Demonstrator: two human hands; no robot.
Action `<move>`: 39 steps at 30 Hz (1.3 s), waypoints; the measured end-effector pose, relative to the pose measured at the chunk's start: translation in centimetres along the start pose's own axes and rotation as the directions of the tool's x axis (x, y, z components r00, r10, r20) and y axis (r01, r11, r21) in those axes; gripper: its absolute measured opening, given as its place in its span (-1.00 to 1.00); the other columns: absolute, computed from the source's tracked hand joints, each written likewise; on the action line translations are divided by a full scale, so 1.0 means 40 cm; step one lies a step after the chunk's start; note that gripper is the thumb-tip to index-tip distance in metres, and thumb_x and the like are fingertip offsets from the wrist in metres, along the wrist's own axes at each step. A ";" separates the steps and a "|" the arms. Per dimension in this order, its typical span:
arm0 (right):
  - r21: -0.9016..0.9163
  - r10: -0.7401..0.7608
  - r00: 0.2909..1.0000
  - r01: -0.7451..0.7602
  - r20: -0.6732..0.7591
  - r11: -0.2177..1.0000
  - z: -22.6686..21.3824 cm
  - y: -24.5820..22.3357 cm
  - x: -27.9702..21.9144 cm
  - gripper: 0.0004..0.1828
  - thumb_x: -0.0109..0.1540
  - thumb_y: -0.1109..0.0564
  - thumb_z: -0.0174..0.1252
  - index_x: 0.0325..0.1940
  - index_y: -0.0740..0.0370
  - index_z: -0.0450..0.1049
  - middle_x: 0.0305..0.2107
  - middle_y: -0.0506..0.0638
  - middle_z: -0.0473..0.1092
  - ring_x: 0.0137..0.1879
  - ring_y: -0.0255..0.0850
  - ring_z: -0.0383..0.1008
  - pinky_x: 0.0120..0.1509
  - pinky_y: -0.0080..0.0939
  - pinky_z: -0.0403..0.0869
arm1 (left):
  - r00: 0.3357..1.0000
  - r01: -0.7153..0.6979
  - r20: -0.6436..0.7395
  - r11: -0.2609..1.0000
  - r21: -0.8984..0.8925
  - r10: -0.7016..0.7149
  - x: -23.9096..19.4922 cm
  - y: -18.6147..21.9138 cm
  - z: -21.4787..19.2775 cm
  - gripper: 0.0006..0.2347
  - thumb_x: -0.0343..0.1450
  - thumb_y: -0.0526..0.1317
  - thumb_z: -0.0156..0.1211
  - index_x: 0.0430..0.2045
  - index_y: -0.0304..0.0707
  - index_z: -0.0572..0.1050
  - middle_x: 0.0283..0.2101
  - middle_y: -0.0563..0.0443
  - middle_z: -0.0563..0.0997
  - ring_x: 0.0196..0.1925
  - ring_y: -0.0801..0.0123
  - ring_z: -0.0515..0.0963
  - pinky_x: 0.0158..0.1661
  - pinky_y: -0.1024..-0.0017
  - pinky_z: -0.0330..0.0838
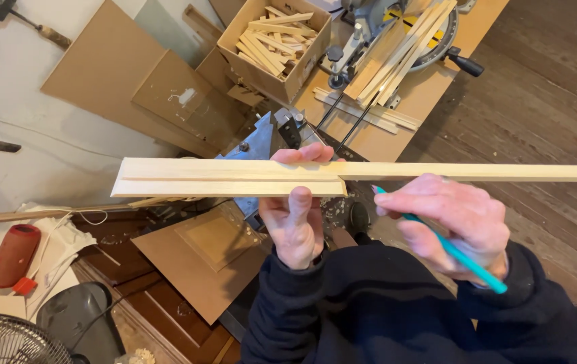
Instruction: Marking wood moulding with a pencil and then trimming the ends using a manual miter trimmer.
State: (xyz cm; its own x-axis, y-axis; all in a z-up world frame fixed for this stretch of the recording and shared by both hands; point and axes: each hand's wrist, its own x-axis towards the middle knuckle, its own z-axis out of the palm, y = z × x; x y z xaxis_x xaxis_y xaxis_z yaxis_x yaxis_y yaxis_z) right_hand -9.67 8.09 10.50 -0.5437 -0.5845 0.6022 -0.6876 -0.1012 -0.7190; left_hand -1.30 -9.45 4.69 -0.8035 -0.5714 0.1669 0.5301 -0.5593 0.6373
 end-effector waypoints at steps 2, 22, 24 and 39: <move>-0.001 0.046 0.999 -0.046 -0.014 0.999 0.003 -0.011 0.017 -0.83 0.37 0.22 0.11 -0.03 0.37 0.51 -0.27 0.11 0.56 -0.19 -0.19 0.65 -0.03 -0.25 0.61 | 1.000 -0.003 -0.006 1.000 0.000 0.003 0.001 0.002 0.004 -0.57 0.50 -0.17 0.39 0.19 -0.37 0.39 0.17 -0.25 0.56 0.25 0.02 0.55 0.30 -0.17 0.46; -0.151 0.152 0.986 -0.141 0.066 0.978 0.017 -0.021 0.068 -0.84 0.24 0.26 0.29 -0.09 0.22 0.58 -0.22 0.02 0.61 -0.14 -0.25 0.68 -0.04 -0.34 0.60 | 1.000 0.010 0.020 0.998 0.058 -0.011 0.002 0.022 0.020 -0.56 0.52 -0.18 0.34 0.21 -0.42 0.34 0.21 -0.28 0.53 0.28 0.03 0.54 0.31 -0.03 0.47; -0.172 0.148 0.987 -0.135 0.066 0.976 0.016 -0.018 0.068 -0.84 0.23 0.26 0.30 -0.09 0.21 0.58 -0.22 0.02 0.61 -0.15 -0.24 0.68 -0.05 -0.33 0.59 | 0.999 -0.008 0.045 0.996 0.088 0.004 0.004 0.020 0.017 -0.57 0.55 -0.19 0.34 0.24 -0.44 0.36 0.17 -0.31 0.54 0.24 0.05 0.55 0.27 0.00 0.46; -0.160 0.116 0.989 -0.101 0.091 0.982 0.026 -0.025 0.092 -0.83 0.24 0.27 0.29 -0.08 0.21 0.57 -0.21 0.02 0.60 -0.15 -0.24 0.67 -0.06 -0.31 0.59 | 1.000 0.011 0.019 0.998 0.064 -0.012 0.009 0.021 0.013 -0.56 0.53 -0.18 0.34 0.22 -0.44 0.35 0.21 -0.30 0.53 0.27 0.02 0.55 0.31 -0.04 0.47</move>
State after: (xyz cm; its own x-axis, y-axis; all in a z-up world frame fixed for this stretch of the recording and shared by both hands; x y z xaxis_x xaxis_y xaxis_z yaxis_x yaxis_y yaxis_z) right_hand -10.50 5.20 13.08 -0.5740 -0.6632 0.4803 -0.6972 0.0881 -0.7115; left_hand -1.29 -9.82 5.67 -0.8148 -0.5530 0.1738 0.5031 -0.5259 0.6858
